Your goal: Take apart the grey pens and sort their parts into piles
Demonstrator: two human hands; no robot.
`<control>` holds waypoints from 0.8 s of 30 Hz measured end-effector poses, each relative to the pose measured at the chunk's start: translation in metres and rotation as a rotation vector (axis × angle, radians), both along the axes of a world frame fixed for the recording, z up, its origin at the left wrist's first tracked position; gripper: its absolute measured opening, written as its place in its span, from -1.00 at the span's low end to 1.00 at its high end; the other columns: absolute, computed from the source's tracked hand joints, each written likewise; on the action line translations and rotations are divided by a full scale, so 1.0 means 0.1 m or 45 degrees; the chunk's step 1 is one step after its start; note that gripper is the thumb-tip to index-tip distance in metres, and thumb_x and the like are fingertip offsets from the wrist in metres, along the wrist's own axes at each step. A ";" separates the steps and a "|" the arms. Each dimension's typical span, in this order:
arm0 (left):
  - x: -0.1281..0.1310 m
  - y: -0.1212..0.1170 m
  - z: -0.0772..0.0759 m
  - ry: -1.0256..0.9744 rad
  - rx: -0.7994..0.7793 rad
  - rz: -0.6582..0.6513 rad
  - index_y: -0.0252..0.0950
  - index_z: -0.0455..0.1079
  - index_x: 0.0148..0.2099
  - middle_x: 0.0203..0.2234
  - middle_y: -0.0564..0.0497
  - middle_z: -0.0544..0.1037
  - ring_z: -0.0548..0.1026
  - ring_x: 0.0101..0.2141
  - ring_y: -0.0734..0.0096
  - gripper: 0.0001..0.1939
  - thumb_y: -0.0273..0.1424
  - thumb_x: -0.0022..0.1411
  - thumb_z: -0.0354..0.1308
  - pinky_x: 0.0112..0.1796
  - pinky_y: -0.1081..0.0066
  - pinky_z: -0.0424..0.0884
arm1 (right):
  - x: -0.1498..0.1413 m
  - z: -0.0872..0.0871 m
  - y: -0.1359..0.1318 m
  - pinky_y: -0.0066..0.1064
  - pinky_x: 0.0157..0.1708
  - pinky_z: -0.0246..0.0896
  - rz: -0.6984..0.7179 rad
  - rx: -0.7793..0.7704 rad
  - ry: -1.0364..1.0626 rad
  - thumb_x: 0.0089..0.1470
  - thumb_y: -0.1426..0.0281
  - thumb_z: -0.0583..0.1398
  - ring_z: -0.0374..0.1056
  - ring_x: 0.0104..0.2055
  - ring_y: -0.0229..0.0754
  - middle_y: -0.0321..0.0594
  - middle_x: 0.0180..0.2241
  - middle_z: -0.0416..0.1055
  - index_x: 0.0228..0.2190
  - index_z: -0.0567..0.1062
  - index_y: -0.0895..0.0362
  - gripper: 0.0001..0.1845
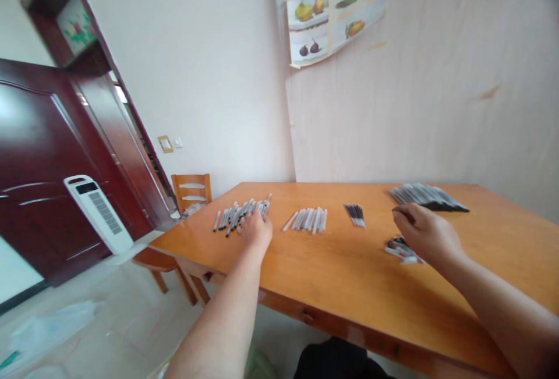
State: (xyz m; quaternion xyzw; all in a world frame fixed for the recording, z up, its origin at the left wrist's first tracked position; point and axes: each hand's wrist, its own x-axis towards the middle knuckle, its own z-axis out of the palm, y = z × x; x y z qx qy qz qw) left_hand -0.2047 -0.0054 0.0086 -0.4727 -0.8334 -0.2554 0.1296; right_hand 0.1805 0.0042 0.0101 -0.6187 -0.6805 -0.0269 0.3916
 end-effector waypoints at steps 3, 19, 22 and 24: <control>-0.34 -0.01 0.07 0.032 0.000 0.028 -0.19 0.42 -0.06 -0.06 -0.18 0.48 0.36 0.00 0.02 -0.70 -0.33 0.20 -0.02 -0.05 0.07 0.22 | -0.16 0.08 -0.04 -0.42 -0.48 0.11 0.090 -0.038 0.084 0.07 0.14 0.09 0.37 -0.43 -0.18 -0.24 -0.42 0.50 -0.28 0.55 0.05 -0.66; -0.57 0.80 0.10 0.346 -0.189 -0.168 -0.23 0.46 -0.10 -0.06 -0.20 0.46 0.29 0.03 0.05 -0.63 -0.16 0.22 -0.04 -0.01 0.10 0.17 | -1.01 -0.14 0.08 -0.38 -0.38 0.15 0.344 0.109 -0.114 0.18 0.24 -0.01 0.38 -0.32 -0.16 -0.19 -0.32 0.46 -0.32 0.46 0.05 -0.71; -0.59 0.99 0.11 0.354 -0.225 -0.173 -0.23 0.48 -0.13 -0.05 -0.21 0.46 0.28 0.04 0.03 -0.60 -0.11 0.18 -0.01 0.00 0.10 0.16 | -0.98 -0.18 0.10 -0.38 -0.37 0.17 0.348 0.111 -0.157 0.19 0.24 -0.01 0.38 -0.31 -0.15 -0.19 -0.31 0.45 -0.32 0.45 0.04 -0.73; -0.58 1.10 0.11 0.344 -0.257 -0.170 -0.22 0.50 -0.14 -0.04 -0.20 0.47 0.28 0.05 0.02 -0.59 -0.09 0.16 0.01 0.01 0.11 0.16 | -0.97 -0.18 0.10 -0.37 -0.36 0.18 0.355 0.115 -0.160 0.19 0.24 0.00 0.38 -0.31 -0.15 -0.19 -0.32 0.44 -0.32 0.44 0.03 -0.74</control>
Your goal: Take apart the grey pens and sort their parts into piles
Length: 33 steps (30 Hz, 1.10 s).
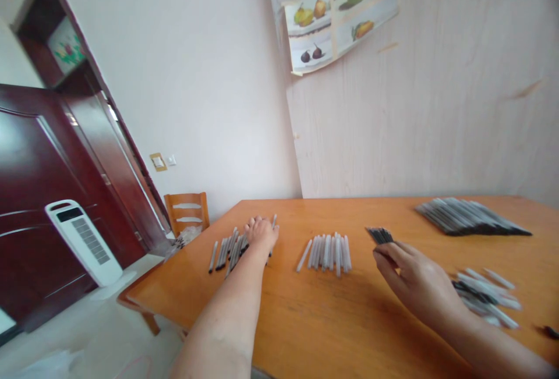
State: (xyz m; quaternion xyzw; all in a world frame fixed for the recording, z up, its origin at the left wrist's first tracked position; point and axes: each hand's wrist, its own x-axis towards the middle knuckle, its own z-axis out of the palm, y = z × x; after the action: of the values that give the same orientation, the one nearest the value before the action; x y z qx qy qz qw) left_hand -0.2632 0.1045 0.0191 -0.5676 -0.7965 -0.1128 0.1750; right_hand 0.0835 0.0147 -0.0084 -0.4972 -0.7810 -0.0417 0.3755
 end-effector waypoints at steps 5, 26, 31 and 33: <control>0.02 0.23 -0.04 -0.006 -0.034 0.029 -0.20 0.52 -0.14 -0.03 -0.20 0.48 0.28 0.05 0.01 -0.59 -0.10 0.14 0.00 0.00 0.10 0.15 | 0.01 0.01 -0.01 -0.36 -0.33 0.19 0.022 0.003 0.003 0.20 0.25 0.02 0.37 -0.32 -0.17 -0.21 -0.35 0.42 -0.29 0.45 0.03 -0.77; 0.98 -0.47 0.18 -0.033 0.286 -0.744 -0.24 0.40 -0.19 -0.18 -0.13 0.47 0.35 -0.08 0.17 -0.78 -0.29 0.29 -0.04 -0.10 0.22 0.20 | 0.06 0.14 0.10 -0.45 -0.54 0.05 -0.016 -0.573 1.029 0.13 0.03 0.04 0.26 -0.49 -0.26 -0.23 -0.49 0.41 -0.29 0.48 0.14 -0.54; 1.54 -0.87 0.13 -0.144 0.193 -1.111 -0.24 0.33 -0.20 -0.26 -0.10 0.48 0.41 -0.21 0.24 -0.86 -0.37 0.30 -0.04 -0.19 0.30 0.23 | 0.14 0.20 0.17 -0.46 -0.61 -0.04 0.266 -0.762 1.581 0.08 -0.06 0.05 0.25 -0.50 -0.28 -0.11 -0.38 0.47 -0.32 0.45 0.18 -0.46; 1.69 -0.96 0.13 -0.136 0.143 -1.148 -0.24 0.32 -0.25 -0.30 -0.10 0.49 0.42 -0.26 0.23 -0.86 -0.39 0.29 -0.05 -0.23 0.31 0.22 | 0.17 0.23 0.17 -0.47 -0.62 -0.07 0.335 -0.741 1.639 0.04 -0.03 0.11 0.20 -0.56 -0.32 -0.16 -0.46 0.45 -0.38 0.43 0.17 -0.52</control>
State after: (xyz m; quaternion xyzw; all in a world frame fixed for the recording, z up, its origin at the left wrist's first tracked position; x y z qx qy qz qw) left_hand -0.0946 0.0089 0.0322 -0.8407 -0.4704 -0.2498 0.0977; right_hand 0.1002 0.0316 0.0150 -0.4048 -0.4375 0.5154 0.6157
